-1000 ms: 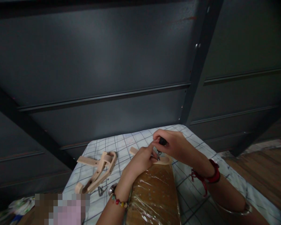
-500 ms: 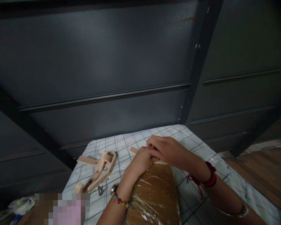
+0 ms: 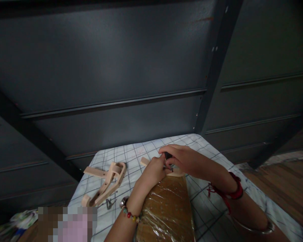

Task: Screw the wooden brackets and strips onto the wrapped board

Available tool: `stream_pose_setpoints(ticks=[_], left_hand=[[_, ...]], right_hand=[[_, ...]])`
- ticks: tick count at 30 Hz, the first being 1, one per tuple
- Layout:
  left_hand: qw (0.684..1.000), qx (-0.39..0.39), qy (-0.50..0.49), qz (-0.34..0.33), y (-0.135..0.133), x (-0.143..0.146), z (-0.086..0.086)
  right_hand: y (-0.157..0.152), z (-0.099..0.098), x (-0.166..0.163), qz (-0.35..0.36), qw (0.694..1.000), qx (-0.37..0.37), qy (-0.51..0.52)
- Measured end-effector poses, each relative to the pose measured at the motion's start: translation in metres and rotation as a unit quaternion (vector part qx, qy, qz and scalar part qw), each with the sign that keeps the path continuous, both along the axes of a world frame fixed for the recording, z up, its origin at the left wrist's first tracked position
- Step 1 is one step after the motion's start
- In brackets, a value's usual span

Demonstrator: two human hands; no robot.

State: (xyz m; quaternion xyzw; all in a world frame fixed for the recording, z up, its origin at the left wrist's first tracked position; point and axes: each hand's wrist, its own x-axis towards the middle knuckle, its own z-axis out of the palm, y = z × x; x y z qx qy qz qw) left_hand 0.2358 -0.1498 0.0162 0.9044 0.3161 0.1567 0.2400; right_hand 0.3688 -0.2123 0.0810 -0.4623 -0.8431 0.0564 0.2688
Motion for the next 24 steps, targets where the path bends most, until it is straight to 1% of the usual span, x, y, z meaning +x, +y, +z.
stream_pose_setpoints(ticks=[2, 5, 7, 9, 11, 12, 15, 17, 18, 19, 20, 24], left_hand=[[1.0, 0.001, -0.003, -0.003, -0.001, 0.0, 0.001], [1.0, 0.005, -0.018, -0.014, -0.003, 0.0, 0.002], [1.0, 0.004, -0.023, -0.002, -0.004, 0.0, 0.001], [1.0, 0.003, -0.02, 0.013, -0.003, 0.001, 0.0], [1.0, 0.007, -0.016, 0.014, -0.003, 0.002, -0.002], [1.0, 0.009, -0.014, 0.01, -0.002, 0.002, -0.003], [1.0, 0.018, -0.012, 0.007, -0.001, 0.003, -0.005], [1.0, 0.022, -0.012, 0.007, -0.001, 0.003, -0.005], [1.0, 0.022, -0.012, 0.007, -0.001, 0.003, -0.005], [1.0, 0.022, -0.011, 0.007, -0.001, 0.003, -0.004], [1.0, 0.021, -0.009, 0.006, -0.001, 0.002, -0.004], [1.0, 0.002, -0.018, 0.014, -0.003, 0.001, -0.003]], right_hand=[[-0.002, 0.002, -0.002, -0.036, 0.999, 0.011, -0.028], [-0.002, 0.002, -0.007, -0.115, 0.99, 0.036, -0.074], [0.0, -0.001, -0.01, -0.154, 0.983, 0.052, -0.084], [0.003, -0.004, -0.012, -0.175, 0.979, 0.061, -0.084], [0.003, -0.006, -0.014, -0.173, 0.979, 0.067, -0.087], [0.002, -0.006, -0.015, -0.16, 0.981, 0.067, -0.086], [-0.002, -0.004, -0.015, -0.064, 0.996, 0.033, -0.05], [-0.005, -0.002, -0.013, 0.006, 1.0, -0.004, -0.011], [-0.005, -0.002, -0.012, 0.026, 1.0, -0.016, 0.004], [-0.005, -0.001, -0.01, 0.029, 0.999, -0.022, 0.011], [-0.003, -0.002, -0.009, 0.014, 1.0, -0.019, 0.016], [0.008, -0.009, -0.009, -0.087, 0.995, 0.033, 0.02]])
